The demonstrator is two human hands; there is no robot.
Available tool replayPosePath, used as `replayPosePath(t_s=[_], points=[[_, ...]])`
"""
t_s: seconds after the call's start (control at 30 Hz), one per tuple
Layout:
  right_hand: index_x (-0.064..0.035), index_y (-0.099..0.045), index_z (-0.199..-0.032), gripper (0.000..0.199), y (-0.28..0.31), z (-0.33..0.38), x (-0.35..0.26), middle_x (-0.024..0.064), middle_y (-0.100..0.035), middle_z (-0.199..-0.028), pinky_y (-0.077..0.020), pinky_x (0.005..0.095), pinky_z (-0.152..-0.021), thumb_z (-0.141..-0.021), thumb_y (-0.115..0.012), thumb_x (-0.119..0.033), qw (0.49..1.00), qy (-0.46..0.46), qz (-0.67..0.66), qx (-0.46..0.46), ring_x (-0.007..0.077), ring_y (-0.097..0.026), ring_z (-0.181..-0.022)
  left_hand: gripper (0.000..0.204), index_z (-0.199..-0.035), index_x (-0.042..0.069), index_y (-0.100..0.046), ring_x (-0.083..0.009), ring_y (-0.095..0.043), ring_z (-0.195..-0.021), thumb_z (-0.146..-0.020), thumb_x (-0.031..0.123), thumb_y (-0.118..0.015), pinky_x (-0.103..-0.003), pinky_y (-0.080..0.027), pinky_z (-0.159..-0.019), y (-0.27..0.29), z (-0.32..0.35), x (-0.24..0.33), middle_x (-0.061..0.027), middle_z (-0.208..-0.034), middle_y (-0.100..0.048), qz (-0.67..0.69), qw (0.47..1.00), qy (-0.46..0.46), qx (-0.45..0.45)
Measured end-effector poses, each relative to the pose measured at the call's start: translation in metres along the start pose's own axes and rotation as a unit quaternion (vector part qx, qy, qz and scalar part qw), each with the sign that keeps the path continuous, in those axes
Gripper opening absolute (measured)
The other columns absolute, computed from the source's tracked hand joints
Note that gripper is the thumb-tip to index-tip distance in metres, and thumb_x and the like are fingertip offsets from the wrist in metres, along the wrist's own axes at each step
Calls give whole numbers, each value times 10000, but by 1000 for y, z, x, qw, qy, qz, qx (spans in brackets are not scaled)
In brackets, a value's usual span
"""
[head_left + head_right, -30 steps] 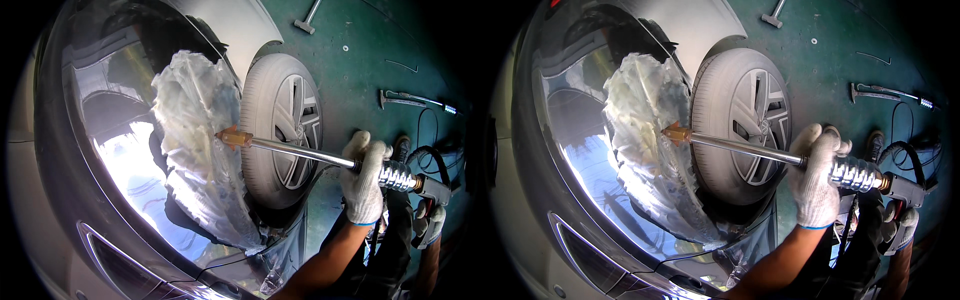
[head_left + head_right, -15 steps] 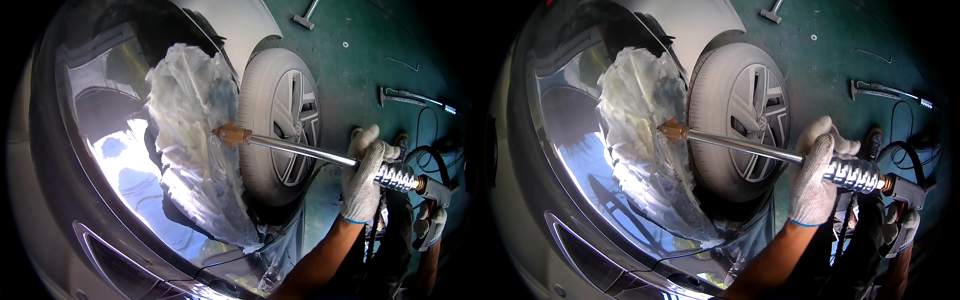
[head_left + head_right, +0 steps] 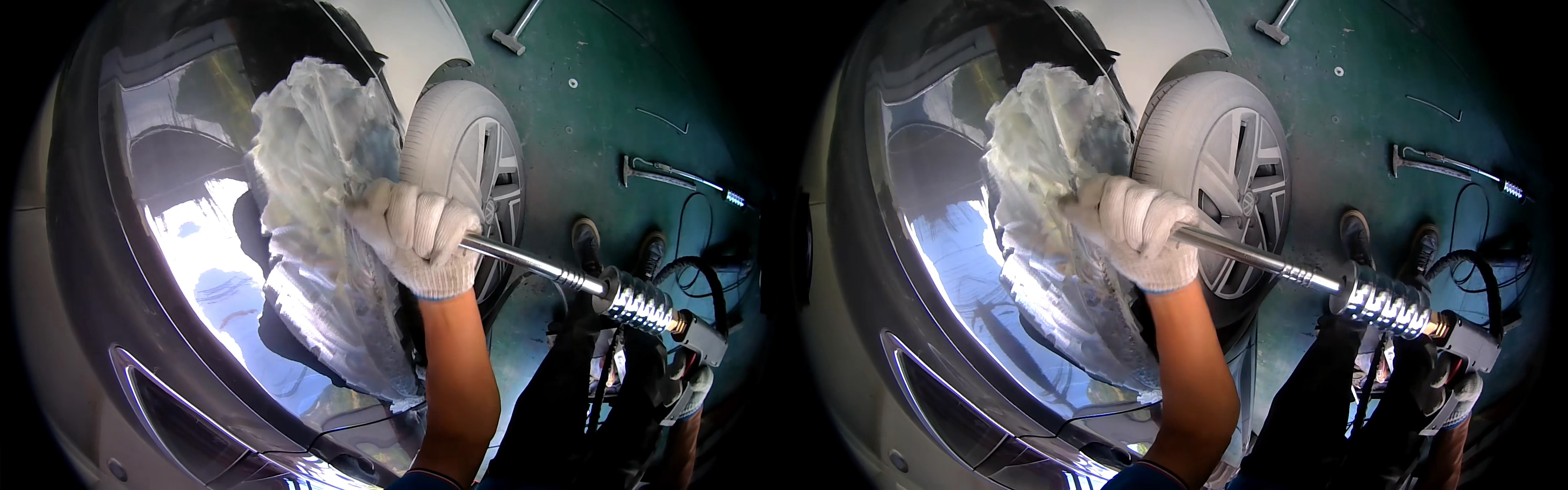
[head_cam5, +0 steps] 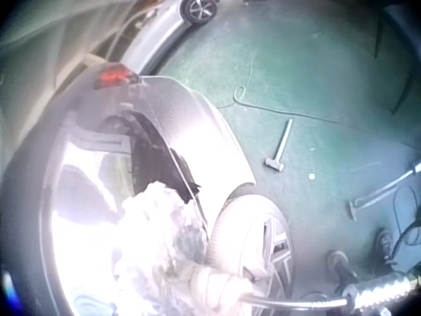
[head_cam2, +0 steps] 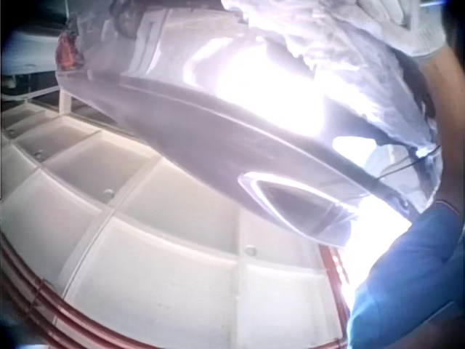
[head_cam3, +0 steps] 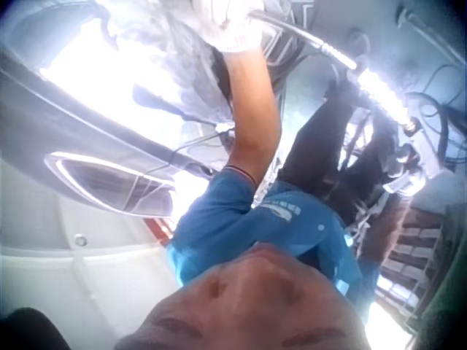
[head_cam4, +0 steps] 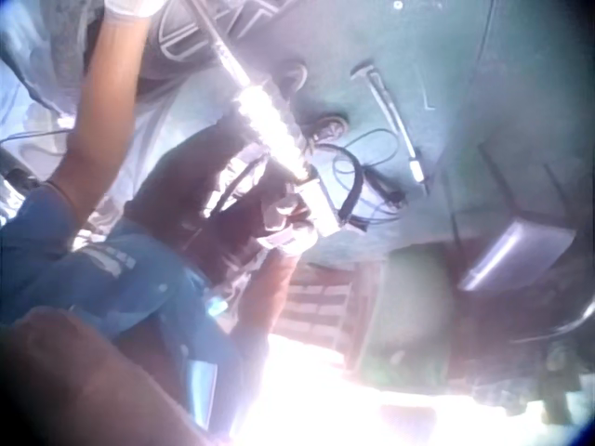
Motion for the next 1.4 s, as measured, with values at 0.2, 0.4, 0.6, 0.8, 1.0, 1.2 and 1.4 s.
replayPosePath(t_s=[0.2,0.4,0.6,0.8,1.0,1.2,1.4], points=[[87,-559,-939,359,-8,-12,-13,206,-616,-631,-503,373,-464,-753,-632,-211,996,-70,-13,-54,299,-606,-494,199,-835,191,-485,-63,-264,-482,-939,183,-655,-236,-238,-449,1,20,-3,71,-626,-332,-303,837,-102,443],[104,-555,-915,348,-12,-16,-13,207,-607,-601,-508,352,-443,-745,-600,-196,996,-71,-13,-59,292,-595,-461,179,-852,190,-498,-68,-288,-496,-939,182,-654,-258,-249,-472,-1,20,3,67,-673,-388,-307,822,-118,465],[98,-559,-894,345,-23,-16,-11,190,-600,-578,-483,329,-420,-732,-602,-204,996,-75,-19,-50,270,-578,-438,142,-873,183,-513,-65,-317,-510,-951,188,-632,-261,-256,-479,2,17,5,67,-678,-399,-290,859,-89,412],[85,-570,-857,329,-30,-16,-8,180,-607,-588,-479,316,-428,-717,-606,-211,996,-68,-45,38,262,-585,-453,124,-881,183,-525,-70,-324,-511,-961,191,-619,-258,-273,-479,0,17,7,66,-675,-401,-303,848,-102,423],[96,-584,-879,340,-13,-12,-12,175,-625,-621,-501,317,-437,-714,-600,-202,997,-63,-32,-18,260,-593,-455,135,-877,170,-526,-69,-341,-529,-957,187,-633,-256,-291,-481,-1,15,7,61,-688,-407,-313,850,-103,412],[97,-571,-1023,405,2,-6,-20,224,-639,-674,-538,369,-482,-744,-580,-196,999,-28,-27,18,321,-626,-505,181,-954,61,-538,-107,-363,-582,-964,223,-618,-251,-357,-532,7,20,-22,7,-721,-460,-251,921,-100,280],[107,-558,-1048,416,-1,-11,-16,233,-642,-666,-581,387,-539,-743,-579,-175,997,-57,-30,-44,330,-655,-540,280,-1128,9,-600,-178,-620,-778,-877,95,-691,-393,-534,-853,24,86,-170,-95,-897,-609,-225,881,51,413]])
Point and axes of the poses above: each hand's wrist, its own z-axis away from the middle knuckle, its own y-axis out of the back of the hand, x = y × z, the point moved 6 cm from there along -z, towards the middle knuckle
